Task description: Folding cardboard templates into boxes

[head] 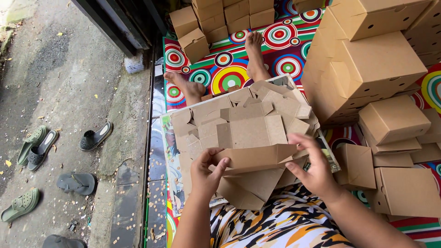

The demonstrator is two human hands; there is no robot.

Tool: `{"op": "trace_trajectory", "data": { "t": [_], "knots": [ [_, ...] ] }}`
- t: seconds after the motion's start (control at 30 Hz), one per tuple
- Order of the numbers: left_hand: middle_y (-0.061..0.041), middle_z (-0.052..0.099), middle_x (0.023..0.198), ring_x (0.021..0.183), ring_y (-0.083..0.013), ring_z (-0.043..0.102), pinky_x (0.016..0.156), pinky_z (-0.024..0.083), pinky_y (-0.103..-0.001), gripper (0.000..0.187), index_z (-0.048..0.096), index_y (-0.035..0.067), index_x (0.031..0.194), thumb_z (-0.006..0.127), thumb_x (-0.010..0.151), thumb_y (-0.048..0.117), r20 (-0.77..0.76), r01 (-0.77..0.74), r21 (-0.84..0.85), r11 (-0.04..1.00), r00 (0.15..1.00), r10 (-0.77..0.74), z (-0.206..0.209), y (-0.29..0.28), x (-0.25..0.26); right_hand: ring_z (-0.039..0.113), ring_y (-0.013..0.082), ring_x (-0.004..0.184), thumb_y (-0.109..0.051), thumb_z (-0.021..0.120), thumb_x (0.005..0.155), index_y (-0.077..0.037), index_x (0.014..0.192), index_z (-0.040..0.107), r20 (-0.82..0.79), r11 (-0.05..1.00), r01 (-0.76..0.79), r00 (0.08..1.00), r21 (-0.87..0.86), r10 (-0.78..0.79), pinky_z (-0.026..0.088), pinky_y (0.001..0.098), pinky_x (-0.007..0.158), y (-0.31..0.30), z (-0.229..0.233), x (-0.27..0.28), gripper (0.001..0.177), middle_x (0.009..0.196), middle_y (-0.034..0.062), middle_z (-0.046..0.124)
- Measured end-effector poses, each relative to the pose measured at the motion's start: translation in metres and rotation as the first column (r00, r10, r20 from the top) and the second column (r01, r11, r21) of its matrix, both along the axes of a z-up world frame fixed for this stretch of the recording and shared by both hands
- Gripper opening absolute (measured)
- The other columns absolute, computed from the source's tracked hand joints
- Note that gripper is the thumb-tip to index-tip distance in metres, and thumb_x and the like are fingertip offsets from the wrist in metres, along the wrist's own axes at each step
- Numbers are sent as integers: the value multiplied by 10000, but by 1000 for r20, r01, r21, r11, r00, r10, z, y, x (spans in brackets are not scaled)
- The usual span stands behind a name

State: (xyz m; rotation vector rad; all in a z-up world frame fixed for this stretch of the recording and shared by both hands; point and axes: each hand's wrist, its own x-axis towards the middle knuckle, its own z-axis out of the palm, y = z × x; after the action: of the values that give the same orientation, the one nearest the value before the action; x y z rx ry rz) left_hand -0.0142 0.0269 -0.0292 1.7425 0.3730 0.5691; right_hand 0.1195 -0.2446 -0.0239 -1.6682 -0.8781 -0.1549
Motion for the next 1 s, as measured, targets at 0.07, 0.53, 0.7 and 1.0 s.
{"op": "trace_trajectory", "data": {
  "t": [0.07, 0.53, 0.7, 1.0],
  "knots": [
    [-110, 731, 715, 628, -157, 616, 662, 542, -319, 338, 746, 15, 1105, 869, 801, 100, 3, 16, -37, 999, 1000, -16, 3, -4, 1, 562, 350, 1218, -279, 725, 872, 24, 1388, 507, 152, 996, 90, 984, 27, -93, 458, 453, 977, -1, 15, -5, 637, 1360, 197, 570],
    [3, 739, 932, 889, -185, 673, 862, 462, -356, 370, 725, 133, 983, 829, 806, 442, 107, -76, 462, 884, 994, 30, 14, -48, -2, 582, 362, 1119, -295, 882, 829, -67, 1099, 550, 534, 920, 370, 807, -126, -252, 413, 490, 1011, 17, 34, -29, 486, 1164, 169, 557],
    [-34, 756, 1112, 1021, -203, 725, 886, 521, -355, 309, 731, 129, 932, 848, 801, 383, 91, -116, 419, 901, 992, 86, 23, -55, 7, 548, 343, 1078, -236, 924, 769, -46, 1026, 465, 465, 941, 330, 847, -78, -259, 499, 466, 973, 13, 38, -25, 560, 1147, 206, 507],
    [2, 793, 1061, 963, -204, 736, 918, 481, -384, 289, 728, 146, 1082, 819, 850, 295, 85, -4, 458, 889, 996, -40, 14, -60, 9, 606, 233, 950, -605, 767, 765, -170, 742, 577, 421, 830, 447, 859, -335, -292, 384, 418, 883, -5, 34, -4, 476, 816, -66, 655]
  ]
}}
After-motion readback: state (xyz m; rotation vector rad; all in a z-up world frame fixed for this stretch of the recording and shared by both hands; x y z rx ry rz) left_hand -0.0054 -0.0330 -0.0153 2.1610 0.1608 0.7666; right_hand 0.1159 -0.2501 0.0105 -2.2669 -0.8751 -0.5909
